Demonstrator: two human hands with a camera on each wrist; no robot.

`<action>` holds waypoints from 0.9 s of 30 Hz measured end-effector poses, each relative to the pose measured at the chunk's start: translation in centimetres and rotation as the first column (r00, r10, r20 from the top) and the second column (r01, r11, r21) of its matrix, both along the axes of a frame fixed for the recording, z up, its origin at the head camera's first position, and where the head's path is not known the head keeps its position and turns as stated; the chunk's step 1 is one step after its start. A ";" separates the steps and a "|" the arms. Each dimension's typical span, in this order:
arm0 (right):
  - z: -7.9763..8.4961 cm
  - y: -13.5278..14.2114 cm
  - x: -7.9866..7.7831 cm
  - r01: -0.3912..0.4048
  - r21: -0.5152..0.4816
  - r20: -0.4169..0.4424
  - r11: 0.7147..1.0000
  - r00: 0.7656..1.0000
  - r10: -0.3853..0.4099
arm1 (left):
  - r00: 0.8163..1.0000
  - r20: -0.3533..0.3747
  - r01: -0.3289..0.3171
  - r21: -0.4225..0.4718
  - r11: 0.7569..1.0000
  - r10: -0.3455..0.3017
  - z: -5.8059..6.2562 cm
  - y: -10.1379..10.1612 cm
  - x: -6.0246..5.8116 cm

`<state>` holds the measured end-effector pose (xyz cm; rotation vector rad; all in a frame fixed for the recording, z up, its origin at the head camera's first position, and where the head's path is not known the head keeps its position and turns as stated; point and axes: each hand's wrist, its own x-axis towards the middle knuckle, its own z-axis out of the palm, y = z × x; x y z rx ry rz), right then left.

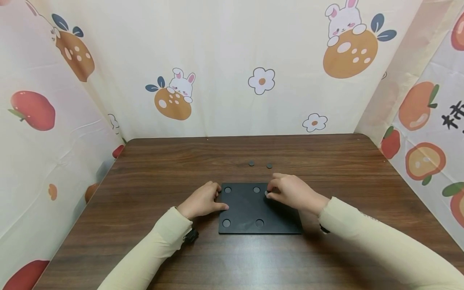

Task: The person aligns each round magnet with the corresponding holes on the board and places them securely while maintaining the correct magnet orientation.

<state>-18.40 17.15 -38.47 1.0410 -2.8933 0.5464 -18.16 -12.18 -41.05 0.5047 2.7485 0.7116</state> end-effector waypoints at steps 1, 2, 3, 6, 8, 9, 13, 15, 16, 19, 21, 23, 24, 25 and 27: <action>0.0 0.0 0.2 -0.004 0.000 -0.001 1.000 1.000 0.004 | 1.000 0.000 0.000 0.000 1.000 0.000 0.0 0.0 0.0; 0.0 -0.1 0.3 -0.012 -0.002 -0.003 1.000 1.000 0.012 | 1.000 0.000 0.000 0.001 1.000 0.000 0.0 0.0 0.0; -0.1 -0.1 0.5 -0.019 -0.004 -0.004 1.000 1.000 0.019 | 1.000 0.000 0.001 0.000 1.000 -0.001 0.0 0.0 0.0; -0.2 -0.3 0.9 -0.038 -0.012 0.001 0.999 0.999 0.038 | 1.000 -0.002 0.000 0.000 1.000 0.000 0.0 0.0 0.0; -0.3 -0.4 1.1 -0.047 -0.019 0.005 0.999 0.999 0.047 | 1.000 -0.002 0.000 0.000 1.000 0.000 -0.1 0.0 -0.1; -0.4 -0.5 1.2 -0.051 -0.021 0.009 0.998 0.999 0.051 | 1.000 -0.002 -0.001 0.001 1.000 0.001 -0.1 0.0 -0.1; -0.6 -0.7 1.7 -0.069 -0.028 0.007 0.997 0.998 0.069 | 1.000 -0.002 -0.001 0.003 1.000 0.001 -0.2 -0.1 -0.1; -0.8 -0.8 1.9 -0.083 -0.031 -0.001 0.996 0.997 0.083 | 1.000 -0.001 -0.001 0.003 1.000 0.001 -0.2 -0.1 -0.1; -0.8 -0.8 2.1 -0.091 -0.032 -0.005 0.995 0.996 0.091 | 1.000 -0.001 -0.002 0.002 1.000 0.002 -0.2 -0.1 -0.1; -0.9 -1.1 2.5 -0.117 -0.039 -0.010 0.992 0.993 0.117 | 1.000 -0.001 -0.005 0.003 1.000 0.005 -0.2 0.0 -0.1; -1.0 -1.2 2.8 -0.135 -0.040 -0.006 0.990 0.991 0.135 | 1.000 -0.002 -0.006 0.002 1.000 0.006 -0.2 0.0 -0.1; -1.0 -1.3 3.0 -0.150 -0.035 -0.003 0.988 0.989 0.150 | 1.000 -0.003 -0.006 0.001 1.000 0.006 -0.3 0.0 -0.1; -1.0 -1.4 3.1 -0.157 -0.031 -0.004 0.987 0.988 0.157 | 1.000 -0.004 -0.005 0.000 1.000 0.005 -0.3 0.0 -0.1; -1.0 -1.5 3.2 -0.162 -0.027 -0.005 0.986 0.987 0.161 | 1.000 -0.005 -0.005 -0.002 1.000 0.005 -0.3 0.0 -0.1; -1.0 -1.6 3.4 -0.168 -0.018 -0.004 0.986 0.986 0.168 | 1.000 -0.006 -0.005 -0.004 1.000 0.005 -0.4 0.0 -0.2</action>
